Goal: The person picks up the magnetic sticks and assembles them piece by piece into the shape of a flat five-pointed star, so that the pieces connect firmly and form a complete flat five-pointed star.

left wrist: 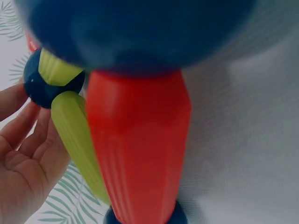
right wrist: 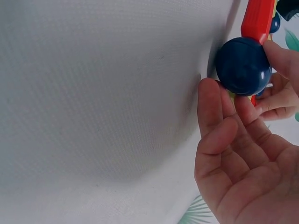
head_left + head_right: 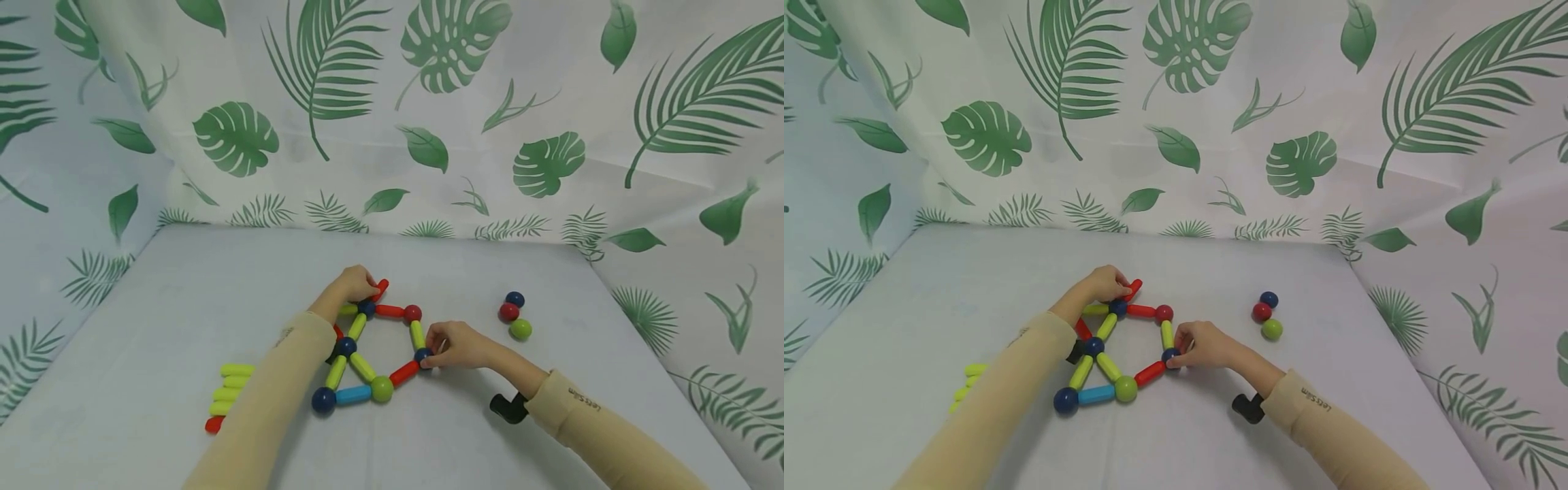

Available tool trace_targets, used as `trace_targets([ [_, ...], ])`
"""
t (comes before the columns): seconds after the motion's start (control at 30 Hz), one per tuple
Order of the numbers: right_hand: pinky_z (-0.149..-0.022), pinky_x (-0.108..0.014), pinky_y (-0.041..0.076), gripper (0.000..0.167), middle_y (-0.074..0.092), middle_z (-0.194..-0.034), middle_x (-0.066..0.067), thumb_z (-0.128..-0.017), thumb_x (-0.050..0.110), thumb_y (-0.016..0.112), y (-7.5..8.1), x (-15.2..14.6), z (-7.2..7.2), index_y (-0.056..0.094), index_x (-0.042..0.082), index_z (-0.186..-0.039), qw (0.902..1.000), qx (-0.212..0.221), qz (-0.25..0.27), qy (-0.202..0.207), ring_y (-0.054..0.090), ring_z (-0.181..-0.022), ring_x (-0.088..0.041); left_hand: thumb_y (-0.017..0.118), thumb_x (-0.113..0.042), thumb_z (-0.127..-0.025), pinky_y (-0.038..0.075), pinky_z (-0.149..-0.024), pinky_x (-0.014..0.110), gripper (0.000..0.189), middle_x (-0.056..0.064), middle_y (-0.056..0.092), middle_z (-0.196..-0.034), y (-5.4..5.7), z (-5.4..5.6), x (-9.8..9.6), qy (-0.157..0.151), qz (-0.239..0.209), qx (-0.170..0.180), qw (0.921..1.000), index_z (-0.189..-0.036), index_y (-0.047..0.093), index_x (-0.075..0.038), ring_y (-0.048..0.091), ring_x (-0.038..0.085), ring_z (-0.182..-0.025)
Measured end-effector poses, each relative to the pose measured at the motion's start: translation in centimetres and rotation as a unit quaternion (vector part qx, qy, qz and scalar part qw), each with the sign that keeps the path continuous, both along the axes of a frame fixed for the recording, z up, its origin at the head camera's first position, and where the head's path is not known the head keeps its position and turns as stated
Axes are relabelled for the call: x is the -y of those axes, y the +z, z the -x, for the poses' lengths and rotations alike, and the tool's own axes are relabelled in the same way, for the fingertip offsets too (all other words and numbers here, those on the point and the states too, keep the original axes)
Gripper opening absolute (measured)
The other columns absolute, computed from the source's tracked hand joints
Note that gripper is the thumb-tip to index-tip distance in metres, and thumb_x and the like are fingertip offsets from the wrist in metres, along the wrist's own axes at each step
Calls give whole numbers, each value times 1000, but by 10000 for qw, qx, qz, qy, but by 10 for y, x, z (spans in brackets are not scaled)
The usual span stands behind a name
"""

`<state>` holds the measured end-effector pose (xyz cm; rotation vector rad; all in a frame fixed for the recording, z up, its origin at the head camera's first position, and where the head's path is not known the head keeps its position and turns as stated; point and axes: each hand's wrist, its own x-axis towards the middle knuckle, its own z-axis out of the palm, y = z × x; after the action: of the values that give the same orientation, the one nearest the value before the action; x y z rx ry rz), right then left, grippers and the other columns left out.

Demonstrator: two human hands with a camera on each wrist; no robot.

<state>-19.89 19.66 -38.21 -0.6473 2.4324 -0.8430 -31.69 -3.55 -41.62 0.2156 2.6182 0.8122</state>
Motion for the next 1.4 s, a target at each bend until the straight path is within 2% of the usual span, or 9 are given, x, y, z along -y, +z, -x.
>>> trace_targets([
  [0.1,-63,-26,50,25,58,-76,1,-77,23,74,1,1,0,57,7,-88,10000,9,17,13,56,-68,-15,65,-27,-84,49,-62,27,30,8,62,-96,-48,37,1,-89,80,-67,9999,-103,67,-4,58,17,-73],
  [0.27,-63,-25,50,25,58,-77,1,-78,22,73,3,1,1,57,6,-89,10000,-49,-3,39,56,-67,-15,64,-26,-84,47,-57,25,29,8,61,-92,-60,43,1,-10,248,-222,9994,-101,66,-2,56,16,-67],
  [0.37,-63,-25,50,24,58,-79,1,-78,21,73,3,0,2,57,6,-90,10000,-70,-44,22,56,-68,-15,64,-25,-84,48,-58,26,29,9,61,-91,-63,49,0,60,369,103,9992,-100,65,-1,57,17,-68],
  [0.5,-63,-25,50,23,59,-81,0,-78,18,72,4,0,3,57,6,-90,10000,-68,-38,-23,56,-68,-15,62,-20,-86,50,-63,29,26,10,60,-90,-15,20,-1,78,658,575,9961,-99,63,2,58,19,-74],
  [0.63,-63,-26,50,23,60,-83,-2,-78,16,72,5,-1,5,57,5,-91,10000,-93,-24,8,56,-69,-15,59,-21,-88,51,-71,34,26,9,60,-94,41,-24,5,94,1035,799,9914,-104,60,0,58,22,-85],
  [0.77,-65,-27,50,23,60,-87,-3,-78,17,72,5,-1,7,57,6,-93,9999,-119,-71,6,56,-71,-15,59,-27,-89,50,-75,38,36,9,61,-103,64,-47,27,-337,1282,934,9868,-114,58,-1,58,23,-95],
  [0.93,-68,-28,51,23,60,-89,-4,-79,17,71,6,-3,11,58,8,-95,9996,-141,-228,-111,58,-75,-16,63,-25,-85,50,-75,37,40,10,57,-114,71,-63,58,-971,1559,1061,9772,-121,57,-6,55,24,-99],
  [1.13,-69,-29,51,22,61,-91,-5,-80,15,69,7,-5,17,58,8,-98,9991,-269,-258,-196,58,-77,-17,65,-7,-82,47,-82,36,27,11,61,-104,67,-90,84,-1667,1317,130,9771,-109,62,-2,57,23,-95],
  [1.4,-69,-30,51,29,61,-100,-12,-83,13,65,6,-6,32,59,6,-110,9986,-465,-186,-174,58,-79,-20,71,-9,-78,49,-77,34,17,4,62,-85,61,-127,87,-1671,940,-199,9812,-93,66,-1,57,17,-80],
])
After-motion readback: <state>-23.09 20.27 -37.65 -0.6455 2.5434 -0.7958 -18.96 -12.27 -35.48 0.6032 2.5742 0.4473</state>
